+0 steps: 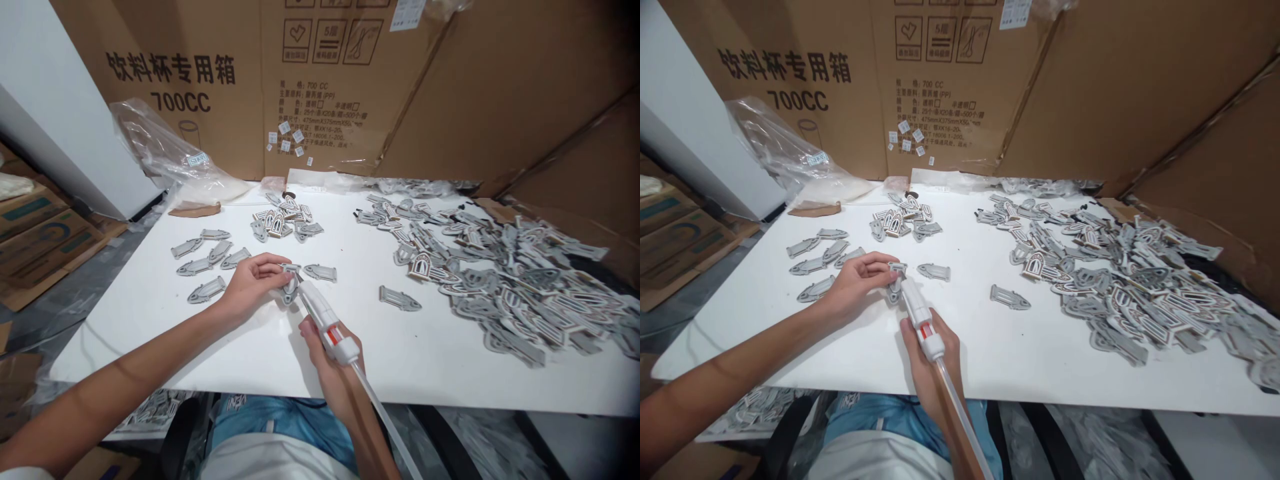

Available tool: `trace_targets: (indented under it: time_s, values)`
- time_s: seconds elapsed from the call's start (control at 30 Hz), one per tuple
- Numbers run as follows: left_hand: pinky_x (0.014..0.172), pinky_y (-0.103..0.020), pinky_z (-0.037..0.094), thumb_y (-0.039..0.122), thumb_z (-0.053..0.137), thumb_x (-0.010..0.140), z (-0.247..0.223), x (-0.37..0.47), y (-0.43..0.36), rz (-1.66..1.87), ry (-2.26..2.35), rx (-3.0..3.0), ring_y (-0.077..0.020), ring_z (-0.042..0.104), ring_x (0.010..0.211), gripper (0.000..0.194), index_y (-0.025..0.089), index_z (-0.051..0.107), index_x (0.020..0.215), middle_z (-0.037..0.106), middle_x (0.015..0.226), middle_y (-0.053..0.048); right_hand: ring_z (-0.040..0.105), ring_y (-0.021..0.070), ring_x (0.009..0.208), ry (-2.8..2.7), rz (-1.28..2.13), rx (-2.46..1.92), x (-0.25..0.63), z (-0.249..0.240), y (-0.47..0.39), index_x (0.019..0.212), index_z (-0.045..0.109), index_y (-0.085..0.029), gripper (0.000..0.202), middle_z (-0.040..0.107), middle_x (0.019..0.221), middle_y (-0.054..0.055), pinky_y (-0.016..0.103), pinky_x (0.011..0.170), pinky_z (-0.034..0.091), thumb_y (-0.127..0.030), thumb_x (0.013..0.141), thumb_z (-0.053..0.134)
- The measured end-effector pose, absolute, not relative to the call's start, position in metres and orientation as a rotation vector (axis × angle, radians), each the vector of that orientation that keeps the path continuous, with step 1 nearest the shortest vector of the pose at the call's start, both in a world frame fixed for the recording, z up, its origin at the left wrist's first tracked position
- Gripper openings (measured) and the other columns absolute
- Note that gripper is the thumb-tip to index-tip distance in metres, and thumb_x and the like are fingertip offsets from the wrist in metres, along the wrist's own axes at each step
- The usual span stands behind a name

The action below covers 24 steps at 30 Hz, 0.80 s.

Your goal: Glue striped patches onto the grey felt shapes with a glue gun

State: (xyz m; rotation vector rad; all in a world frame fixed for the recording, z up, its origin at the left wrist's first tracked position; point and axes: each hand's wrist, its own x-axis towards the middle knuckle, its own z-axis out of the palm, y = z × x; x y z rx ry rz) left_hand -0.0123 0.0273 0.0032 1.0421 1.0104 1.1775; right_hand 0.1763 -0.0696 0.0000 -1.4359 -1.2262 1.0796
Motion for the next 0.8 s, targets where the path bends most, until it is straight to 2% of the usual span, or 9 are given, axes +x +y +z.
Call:
trace_targets:
  time_s: [0.27,0.43,0.6,0.8]
  values:
    - [0.079,-0.031,0.060,0.033,0.098,0.076,0.006,-0.010,0.026,1.174,1.028,1.058,-0.0176,0.073,0.078,0.038,0.016,0.084,0.108,0.079,0.085,-0.005,0.055,0.0197,0.068,-1.291,1.064,-1.421,0.179,-0.004,-0.067,0.086,0.071,-0.020,0.038,0.065,0.072,0.001,0.029,0.063,0.045,-0.058,0.094,0.075]
    - [0.080,-0.030,0.060,0.033,0.098,0.077,0.005,-0.010,0.025,1.170,1.024,1.067,-0.0175,0.073,0.079,0.037,0.016,0.084,0.108,0.079,0.087,-0.006,0.056,0.0199,0.066,-1.263,1.069,-1.419,0.178,-0.005,-0.067,0.087,0.075,-0.020,0.041,0.067,0.072,0.002,0.029,0.061,0.047,-0.060,0.093,0.077]
    - [0.081,-0.032,0.060,0.033,0.097,0.078,0.007,-0.010,0.024,1.173,1.020,1.085,-0.0180,0.073,0.081,0.037,0.017,0.084,0.109,0.079,0.088,-0.006,0.064,0.0232,0.071,-1.237,1.056,-1.436,0.175,-0.009,-0.068,0.087,0.076,-0.020,0.042,0.073,0.077,0.006,0.030,0.061,0.049,-0.061,0.094,0.075]
    - [0.080,-0.031,0.059,0.035,0.096,0.080,0.003,-0.012,0.025,1.170,1.012,1.111,-0.0184,0.073,0.081,0.038,0.018,0.084,0.111,0.079,0.090,-0.006,0.061,0.0223,0.065,-1.274,1.061,-1.444,0.177,-0.012,-0.067,0.081,0.072,-0.019,0.045,0.068,0.070,0.005,0.029,0.056,0.047,-0.063,0.093,0.075]
